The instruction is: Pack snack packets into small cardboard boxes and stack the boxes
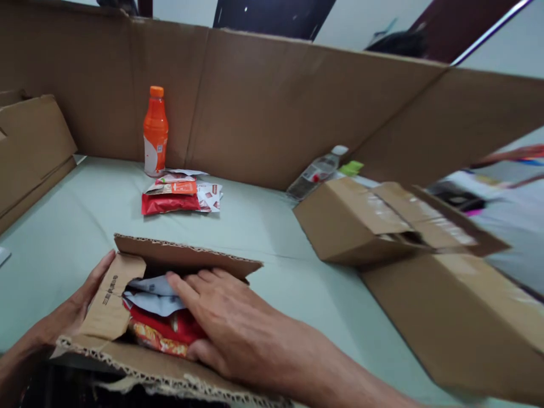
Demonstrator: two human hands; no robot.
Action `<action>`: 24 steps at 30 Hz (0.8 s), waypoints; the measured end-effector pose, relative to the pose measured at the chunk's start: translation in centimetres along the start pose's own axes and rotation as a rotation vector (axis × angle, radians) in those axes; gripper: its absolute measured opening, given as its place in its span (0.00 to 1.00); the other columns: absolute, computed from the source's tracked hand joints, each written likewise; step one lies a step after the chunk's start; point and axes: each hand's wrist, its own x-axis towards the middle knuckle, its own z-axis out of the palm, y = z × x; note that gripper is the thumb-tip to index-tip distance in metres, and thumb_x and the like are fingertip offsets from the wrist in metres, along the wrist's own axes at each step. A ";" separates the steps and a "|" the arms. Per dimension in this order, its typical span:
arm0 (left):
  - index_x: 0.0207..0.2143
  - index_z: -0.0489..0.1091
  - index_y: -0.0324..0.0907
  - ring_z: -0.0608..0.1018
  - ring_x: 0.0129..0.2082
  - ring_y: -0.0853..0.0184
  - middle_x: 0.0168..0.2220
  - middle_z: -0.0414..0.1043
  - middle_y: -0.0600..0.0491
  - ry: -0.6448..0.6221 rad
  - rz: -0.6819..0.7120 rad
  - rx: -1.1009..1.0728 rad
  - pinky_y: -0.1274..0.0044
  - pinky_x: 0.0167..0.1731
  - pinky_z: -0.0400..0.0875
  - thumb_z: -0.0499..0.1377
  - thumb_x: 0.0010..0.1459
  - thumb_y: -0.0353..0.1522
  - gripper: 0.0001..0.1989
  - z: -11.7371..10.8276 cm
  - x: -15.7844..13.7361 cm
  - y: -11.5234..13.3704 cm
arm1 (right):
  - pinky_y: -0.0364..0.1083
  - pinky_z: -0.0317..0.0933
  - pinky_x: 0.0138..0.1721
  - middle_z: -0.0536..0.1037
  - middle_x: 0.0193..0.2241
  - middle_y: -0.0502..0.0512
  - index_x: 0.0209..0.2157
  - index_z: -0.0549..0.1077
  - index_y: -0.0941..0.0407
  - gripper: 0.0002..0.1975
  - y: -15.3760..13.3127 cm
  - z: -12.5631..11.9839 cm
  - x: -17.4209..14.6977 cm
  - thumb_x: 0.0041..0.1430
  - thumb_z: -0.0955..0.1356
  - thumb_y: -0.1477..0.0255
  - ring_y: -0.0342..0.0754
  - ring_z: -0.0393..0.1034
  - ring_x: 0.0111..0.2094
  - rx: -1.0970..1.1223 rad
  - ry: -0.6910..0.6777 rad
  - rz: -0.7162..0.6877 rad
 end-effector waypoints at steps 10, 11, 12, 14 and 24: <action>0.78 0.34 0.58 0.59 0.73 0.35 0.77 0.44 0.45 0.037 0.030 -0.075 0.45 0.72 0.52 0.72 0.52 0.56 0.65 0.9 0.2 0.1 | 0.49 0.64 0.37 0.80 0.43 0.56 0.61 0.69 0.48 0.25 -2.5 3.0 2.5 0.65 0.66 0.81 0.53 0.74 0.37 -0.158 0.022 0.098; 0.77 0.34 0.59 0.58 0.73 0.35 0.77 0.44 0.46 0.041 0.039 -0.082 0.45 0.72 0.51 0.72 0.52 0.56 0.64 0.9 0.2 0.1 | 0.49 0.63 0.37 0.79 0.44 0.55 0.61 0.68 0.46 0.26 -2.4 2.8 2.4 0.65 0.66 0.81 0.53 0.74 0.37 -0.149 0.024 0.082; 0.77 0.35 0.60 0.57 0.73 0.35 0.78 0.43 0.47 0.045 0.040 -0.086 0.45 0.72 0.50 0.72 0.52 0.55 0.64 0.9 0.3 0.1 | 0.48 0.62 0.36 0.79 0.45 0.55 0.61 0.69 0.45 0.26 -2.3 2.5 2.2 0.65 0.67 0.80 0.52 0.74 0.37 -0.135 0.014 0.051; 0.77 0.34 0.60 0.57 0.73 0.34 0.78 0.41 0.48 0.044 0.032 -0.100 0.44 0.72 0.50 0.72 0.52 0.55 0.64 0.8 0.4 -0.1 | 0.47 0.61 0.34 0.78 0.47 0.54 0.58 0.71 0.44 0.22 -2.2 2.0 1.9 0.65 0.70 0.76 0.51 0.74 0.37 -0.106 -0.018 -0.016; 0.78 0.39 0.56 0.55 0.74 0.34 0.78 0.44 0.47 0.033 0.034 -0.047 0.45 0.72 0.49 0.73 0.53 0.52 0.61 0.4 0.7 0.4 | 0.49 0.61 0.36 0.80 0.30 0.55 0.30 0.76 0.56 0.09 -2.4 1.8 3.2 0.62 0.68 0.82 0.48 0.71 0.29 -0.164 -0.074 -0.061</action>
